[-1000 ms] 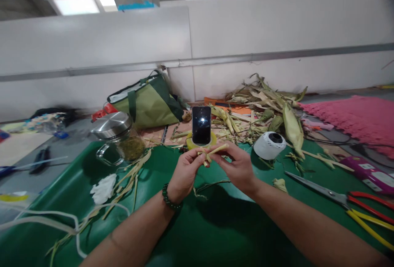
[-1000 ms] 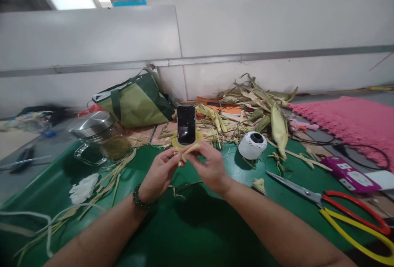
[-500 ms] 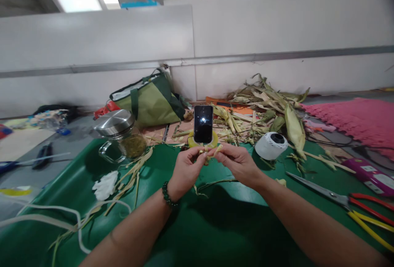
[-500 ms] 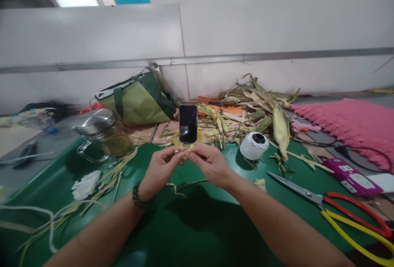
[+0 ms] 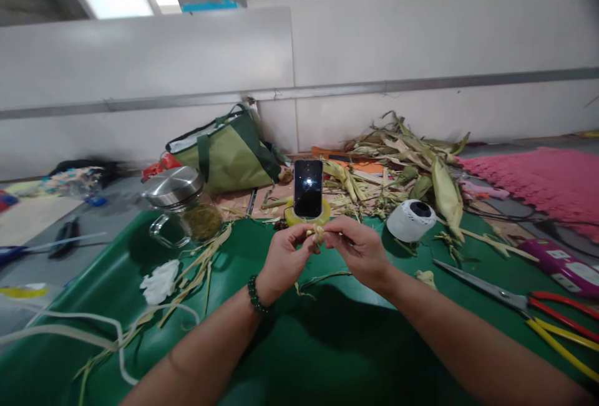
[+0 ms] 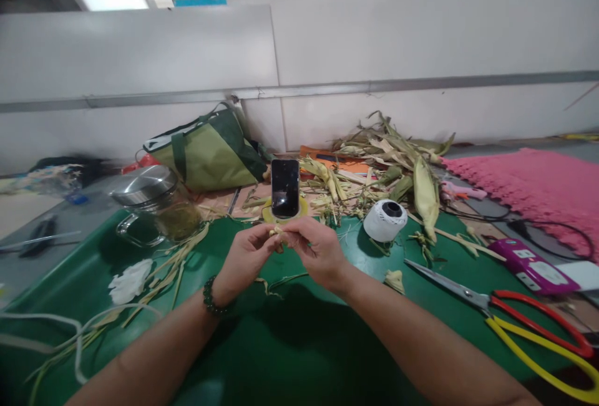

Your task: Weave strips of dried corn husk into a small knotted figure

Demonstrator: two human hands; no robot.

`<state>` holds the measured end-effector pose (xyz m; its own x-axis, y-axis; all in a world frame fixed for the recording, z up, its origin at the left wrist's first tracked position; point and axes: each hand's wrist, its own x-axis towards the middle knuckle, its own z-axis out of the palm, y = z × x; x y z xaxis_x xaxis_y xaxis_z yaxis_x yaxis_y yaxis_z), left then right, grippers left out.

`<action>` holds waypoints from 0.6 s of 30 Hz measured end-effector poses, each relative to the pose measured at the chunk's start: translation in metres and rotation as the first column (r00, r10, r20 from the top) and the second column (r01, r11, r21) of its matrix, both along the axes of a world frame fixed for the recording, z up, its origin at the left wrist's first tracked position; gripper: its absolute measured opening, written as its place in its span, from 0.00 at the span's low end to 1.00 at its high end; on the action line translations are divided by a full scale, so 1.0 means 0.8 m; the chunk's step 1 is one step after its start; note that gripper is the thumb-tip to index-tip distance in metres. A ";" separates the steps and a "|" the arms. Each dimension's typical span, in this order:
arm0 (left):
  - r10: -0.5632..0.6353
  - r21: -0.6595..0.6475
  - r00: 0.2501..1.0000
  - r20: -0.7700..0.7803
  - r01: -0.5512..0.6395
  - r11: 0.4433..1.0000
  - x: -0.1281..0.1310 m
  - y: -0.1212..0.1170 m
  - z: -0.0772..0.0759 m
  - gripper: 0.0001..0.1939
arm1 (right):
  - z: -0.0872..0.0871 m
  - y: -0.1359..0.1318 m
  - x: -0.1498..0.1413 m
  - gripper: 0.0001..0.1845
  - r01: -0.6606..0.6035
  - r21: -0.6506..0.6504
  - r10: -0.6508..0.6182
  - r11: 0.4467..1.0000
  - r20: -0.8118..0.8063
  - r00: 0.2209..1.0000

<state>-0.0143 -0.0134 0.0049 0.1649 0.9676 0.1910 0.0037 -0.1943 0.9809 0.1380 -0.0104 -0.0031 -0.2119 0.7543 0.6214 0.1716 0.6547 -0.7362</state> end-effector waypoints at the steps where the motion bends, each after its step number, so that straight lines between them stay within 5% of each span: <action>1: 0.006 0.004 1.000 -0.002 -0.006 1.000 0.000 0.000 0.000 0.12 | 0.003 0.000 0.001 0.08 -0.003 0.022 0.002 1.000 0.049 0.999; 9: 0.080 0.099 0.980 -0.183 -0.063 0.993 0.000 -0.001 -0.009 0.09 | 0.008 0.005 0.009 0.10 0.002 -0.139 0.021 0.990 0.163 0.986; 18: 0.075 0.181 0.833 -0.548 0.031 0.983 0.000 -0.005 -0.006 0.11 | 0.009 0.013 0.020 0.09 -0.092 -0.299 0.184 0.950 0.295 0.938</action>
